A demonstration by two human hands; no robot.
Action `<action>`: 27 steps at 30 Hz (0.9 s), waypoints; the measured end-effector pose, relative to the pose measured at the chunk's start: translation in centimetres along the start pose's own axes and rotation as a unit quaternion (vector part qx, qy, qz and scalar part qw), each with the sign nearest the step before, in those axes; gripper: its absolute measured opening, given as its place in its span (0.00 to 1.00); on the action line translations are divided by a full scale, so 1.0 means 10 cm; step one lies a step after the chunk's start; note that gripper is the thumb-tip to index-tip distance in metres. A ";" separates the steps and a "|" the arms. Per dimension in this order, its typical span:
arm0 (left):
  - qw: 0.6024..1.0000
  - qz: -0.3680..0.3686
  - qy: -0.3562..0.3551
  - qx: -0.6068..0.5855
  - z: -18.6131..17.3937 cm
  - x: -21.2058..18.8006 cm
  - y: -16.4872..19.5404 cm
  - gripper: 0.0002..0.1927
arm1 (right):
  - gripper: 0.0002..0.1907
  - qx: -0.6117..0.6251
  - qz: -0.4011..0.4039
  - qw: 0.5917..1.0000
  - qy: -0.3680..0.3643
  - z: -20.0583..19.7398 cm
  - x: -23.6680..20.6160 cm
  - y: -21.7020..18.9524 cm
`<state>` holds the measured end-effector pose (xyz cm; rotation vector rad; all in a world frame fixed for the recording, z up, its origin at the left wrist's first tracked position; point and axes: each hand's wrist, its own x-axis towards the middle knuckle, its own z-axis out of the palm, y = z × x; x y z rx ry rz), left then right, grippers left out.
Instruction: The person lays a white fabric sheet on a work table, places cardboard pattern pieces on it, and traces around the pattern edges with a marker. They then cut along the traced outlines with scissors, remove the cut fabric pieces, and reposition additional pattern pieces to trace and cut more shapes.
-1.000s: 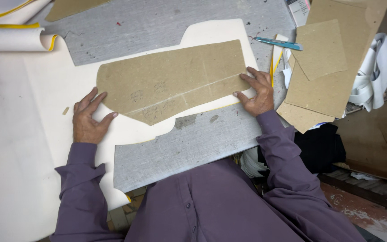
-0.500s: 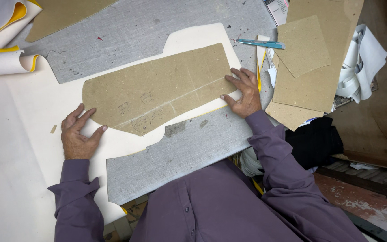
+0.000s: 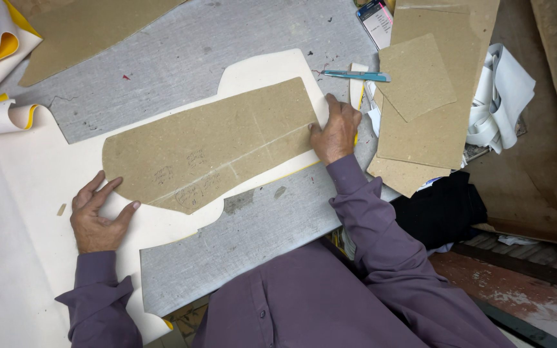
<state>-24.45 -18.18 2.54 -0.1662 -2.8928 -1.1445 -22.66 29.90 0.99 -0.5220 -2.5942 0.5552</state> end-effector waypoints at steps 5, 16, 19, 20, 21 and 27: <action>0.998 0.052 0.017 0.041 0.02 -0.01 -0.02 0.32 | 0.36 0.035 0.099 0.986 -0.130 -0.09 0.17 -0.01; 1.000 0.012 0.010 0.014 0.02 0.00 0.02 0.31 | 0.33 0.064 0.104 0.983 -0.137 -0.11 0.27 0.01; 1.000 0.002 0.003 0.007 0.02 -0.02 0.03 0.31 | 0.34 0.083 0.058 0.988 -0.118 -0.14 0.22 -0.01; 1.000 0.021 0.005 0.016 0.02 -0.03 0.03 0.31 | 0.36 0.088 0.042 0.990 -0.103 -0.15 0.19 -0.01; 0.999 0.041 0.009 0.026 0.01 -0.03 0.03 0.31 | 0.38 0.094 0.024 0.992 -0.087 -0.17 0.16 0.00; 0.999 0.044 0.000 0.028 -0.01 -0.05 -0.03 0.32 | 0.26 0.042 -0.175 0.970 -0.165 -0.30 -0.02 0.14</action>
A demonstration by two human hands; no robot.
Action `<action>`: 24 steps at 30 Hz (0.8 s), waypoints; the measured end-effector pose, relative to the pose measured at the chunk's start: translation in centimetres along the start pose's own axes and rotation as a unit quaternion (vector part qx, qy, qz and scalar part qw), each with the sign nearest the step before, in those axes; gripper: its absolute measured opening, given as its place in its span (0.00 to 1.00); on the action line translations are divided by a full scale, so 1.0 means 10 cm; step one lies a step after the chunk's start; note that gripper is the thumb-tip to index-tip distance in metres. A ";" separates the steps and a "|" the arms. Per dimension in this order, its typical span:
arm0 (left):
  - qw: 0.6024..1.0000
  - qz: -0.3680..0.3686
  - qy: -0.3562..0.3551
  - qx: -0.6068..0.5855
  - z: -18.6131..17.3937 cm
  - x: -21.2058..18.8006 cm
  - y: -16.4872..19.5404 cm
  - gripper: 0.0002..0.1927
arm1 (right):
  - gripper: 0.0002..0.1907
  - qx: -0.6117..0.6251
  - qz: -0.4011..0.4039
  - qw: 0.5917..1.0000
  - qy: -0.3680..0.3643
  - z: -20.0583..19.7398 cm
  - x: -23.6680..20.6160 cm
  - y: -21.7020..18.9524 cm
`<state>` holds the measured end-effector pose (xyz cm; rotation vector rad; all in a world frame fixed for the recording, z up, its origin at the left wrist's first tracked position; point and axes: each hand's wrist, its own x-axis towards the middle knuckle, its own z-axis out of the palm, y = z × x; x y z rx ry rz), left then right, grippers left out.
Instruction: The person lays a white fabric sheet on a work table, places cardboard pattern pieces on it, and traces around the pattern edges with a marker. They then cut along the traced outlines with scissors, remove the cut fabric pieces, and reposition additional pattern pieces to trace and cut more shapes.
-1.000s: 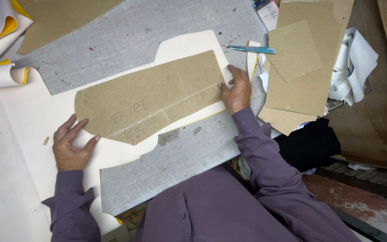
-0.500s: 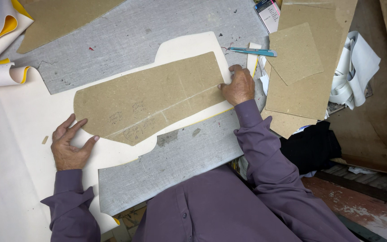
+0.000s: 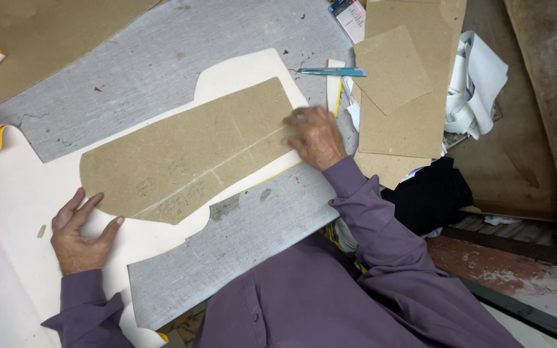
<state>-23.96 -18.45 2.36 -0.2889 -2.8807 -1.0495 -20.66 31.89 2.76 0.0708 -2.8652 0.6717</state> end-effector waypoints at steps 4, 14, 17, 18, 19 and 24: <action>0.999 0.000 0.007 0.033 0.02 -0.04 -0.05 0.31 | 0.38 0.087 -0.024 0.996 -0.003 -0.02 -0.09 0.06; 0.999 0.026 0.012 0.026 0.07 -0.01 -0.15 0.30 | 0.25 0.086 0.063 0.994 0.018 -0.22 0.22 0.16; 0.999 0.020 0.017 0.022 0.07 0.02 -0.13 0.32 | 0.22 0.000 0.012 0.988 0.155 -0.28 0.62 0.38; 1.000 0.015 0.013 0.022 0.07 0.02 -0.12 0.33 | 0.22 -0.012 0.013 0.983 0.185 -0.27 0.72 0.46; 1.000 0.016 0.011 0.022 0.07 0.06 -0.10 0.34 | 0.23 -0.016 0.000 0.985 0.171 -0.26 0.83 0.53; 1.000 0.000 0.005 -0.002 0.05 0.13 -0.07 0.34 | 0.18 -0.078 -0.033 0.981 0.173 0.04 0.87 0.63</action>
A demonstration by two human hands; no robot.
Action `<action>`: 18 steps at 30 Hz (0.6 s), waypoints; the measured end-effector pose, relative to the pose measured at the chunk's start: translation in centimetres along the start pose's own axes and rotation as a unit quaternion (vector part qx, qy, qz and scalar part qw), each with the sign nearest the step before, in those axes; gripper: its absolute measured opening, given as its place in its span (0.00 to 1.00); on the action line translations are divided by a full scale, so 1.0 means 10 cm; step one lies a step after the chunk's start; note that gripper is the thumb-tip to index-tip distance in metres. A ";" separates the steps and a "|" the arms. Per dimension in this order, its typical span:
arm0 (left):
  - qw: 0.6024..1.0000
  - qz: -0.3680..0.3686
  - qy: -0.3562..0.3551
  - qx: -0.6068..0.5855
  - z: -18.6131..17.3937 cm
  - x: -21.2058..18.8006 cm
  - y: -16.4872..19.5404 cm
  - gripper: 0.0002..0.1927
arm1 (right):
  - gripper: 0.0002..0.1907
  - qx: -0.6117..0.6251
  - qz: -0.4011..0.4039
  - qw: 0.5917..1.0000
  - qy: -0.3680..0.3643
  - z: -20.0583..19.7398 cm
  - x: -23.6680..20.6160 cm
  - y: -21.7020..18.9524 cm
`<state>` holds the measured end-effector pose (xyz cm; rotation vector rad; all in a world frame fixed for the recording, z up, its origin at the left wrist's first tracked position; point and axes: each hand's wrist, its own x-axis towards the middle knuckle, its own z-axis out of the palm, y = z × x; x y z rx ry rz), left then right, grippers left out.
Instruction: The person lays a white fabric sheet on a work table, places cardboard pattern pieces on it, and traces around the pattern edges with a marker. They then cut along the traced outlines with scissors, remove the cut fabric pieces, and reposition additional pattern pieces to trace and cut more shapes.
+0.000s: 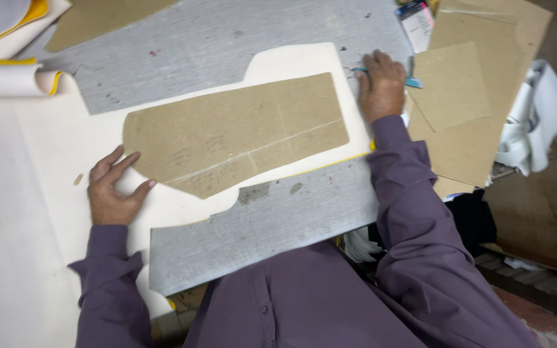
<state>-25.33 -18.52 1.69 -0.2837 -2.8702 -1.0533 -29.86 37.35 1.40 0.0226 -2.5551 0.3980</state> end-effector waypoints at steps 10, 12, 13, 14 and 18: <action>1.000 0.002 -0.008 0.006 -0.05 0.03 -0.12 0.36 | 0.05 -0.155 -0.087 0.982 -0.065 -0.18 0.14 -0.10; 1.000 -0.001 -0.014 0.019 -0.06 0.05 -0.13 0.38 | 0.06 0.169 0.128 0.977 0.026 -0.26 0.17 -0.30; 0.999 -0.014 -0.025 0.021 -0.07 0.05 -0.14 0.39 | 0.06 0.226 0.151 0.962 0.040 -0.31 0.06 -0.43; 0.999 -0.028 -0.037 0.023 -0.07 0.05 -0.16 0.41 | 0.07 0.281 0.172 0.942 0.057 -0.36 -0.05 -0.56; 0.999 -0.001 -0.036 0.034 -0.09 0.06 -0.23 0.43 | 0.18 0.064 0.005 0.993 -0.097 -0.47 -0.50 -0.92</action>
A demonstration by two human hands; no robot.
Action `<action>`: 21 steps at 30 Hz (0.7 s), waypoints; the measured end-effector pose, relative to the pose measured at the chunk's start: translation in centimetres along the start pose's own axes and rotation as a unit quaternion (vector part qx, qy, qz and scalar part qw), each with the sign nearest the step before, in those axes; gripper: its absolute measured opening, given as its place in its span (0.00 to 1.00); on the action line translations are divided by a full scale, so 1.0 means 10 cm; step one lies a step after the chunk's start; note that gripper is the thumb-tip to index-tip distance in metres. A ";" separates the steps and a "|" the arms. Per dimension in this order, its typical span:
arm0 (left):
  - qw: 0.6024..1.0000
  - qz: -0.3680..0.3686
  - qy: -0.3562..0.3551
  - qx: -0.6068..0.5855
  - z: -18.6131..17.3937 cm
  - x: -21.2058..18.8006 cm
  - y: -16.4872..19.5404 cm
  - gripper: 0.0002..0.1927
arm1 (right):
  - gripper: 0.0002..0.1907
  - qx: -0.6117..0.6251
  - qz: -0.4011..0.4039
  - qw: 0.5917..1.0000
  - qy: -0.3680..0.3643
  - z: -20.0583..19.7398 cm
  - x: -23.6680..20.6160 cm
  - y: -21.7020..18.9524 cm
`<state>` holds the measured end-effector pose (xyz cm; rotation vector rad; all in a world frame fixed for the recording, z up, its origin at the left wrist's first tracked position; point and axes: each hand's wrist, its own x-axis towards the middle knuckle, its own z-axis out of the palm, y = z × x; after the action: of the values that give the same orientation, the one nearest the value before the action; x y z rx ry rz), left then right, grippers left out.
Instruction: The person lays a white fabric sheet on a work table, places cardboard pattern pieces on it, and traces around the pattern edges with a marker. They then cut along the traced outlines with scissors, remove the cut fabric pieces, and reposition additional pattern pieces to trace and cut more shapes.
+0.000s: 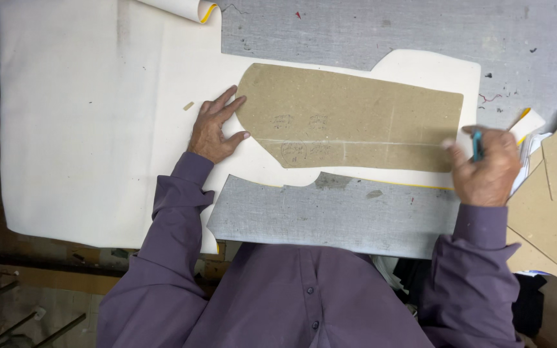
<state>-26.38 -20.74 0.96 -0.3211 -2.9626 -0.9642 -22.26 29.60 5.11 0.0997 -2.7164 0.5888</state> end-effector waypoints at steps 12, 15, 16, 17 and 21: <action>1.000 0.002 0.015 -0.006 0.03 -0.02 -0.10 0.40 | 0.32 0.040 0.014 0.998 -0.048 0.23 -0.37 0.03; 1.000 0.004 0.021 -0.010 0.03 -0.02 -0.10 0.39 | 0.32 0.037 0.022 0.999 -0.034 0.26 -0.39 0.00; 1.000 0.002 0.021 -0.004 0.03 -0.02 -0.10 0.39 | 0.32 0.032 0.017 0.999 -0.032 0.26 -0.40 0.00; 1.000 0.001 0.020 0.002 0.03 -0.02 -0.09 0.38 | 0.31 0.027 0.014 0.999 -0.032 0.27 -0.40 -0.01; 0.999 -0.020 0.005 -0.049 -0.01 -0.01 -0.07 0.39 | 0.31 0.027 0.015 0.999 -0.035 0.27 -0.42 -0.02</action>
<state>-26.47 -21.37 0.65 -0.2584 -2.9300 -1.1144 -19.23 28.25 1.35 0.0953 -2.7745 0.6812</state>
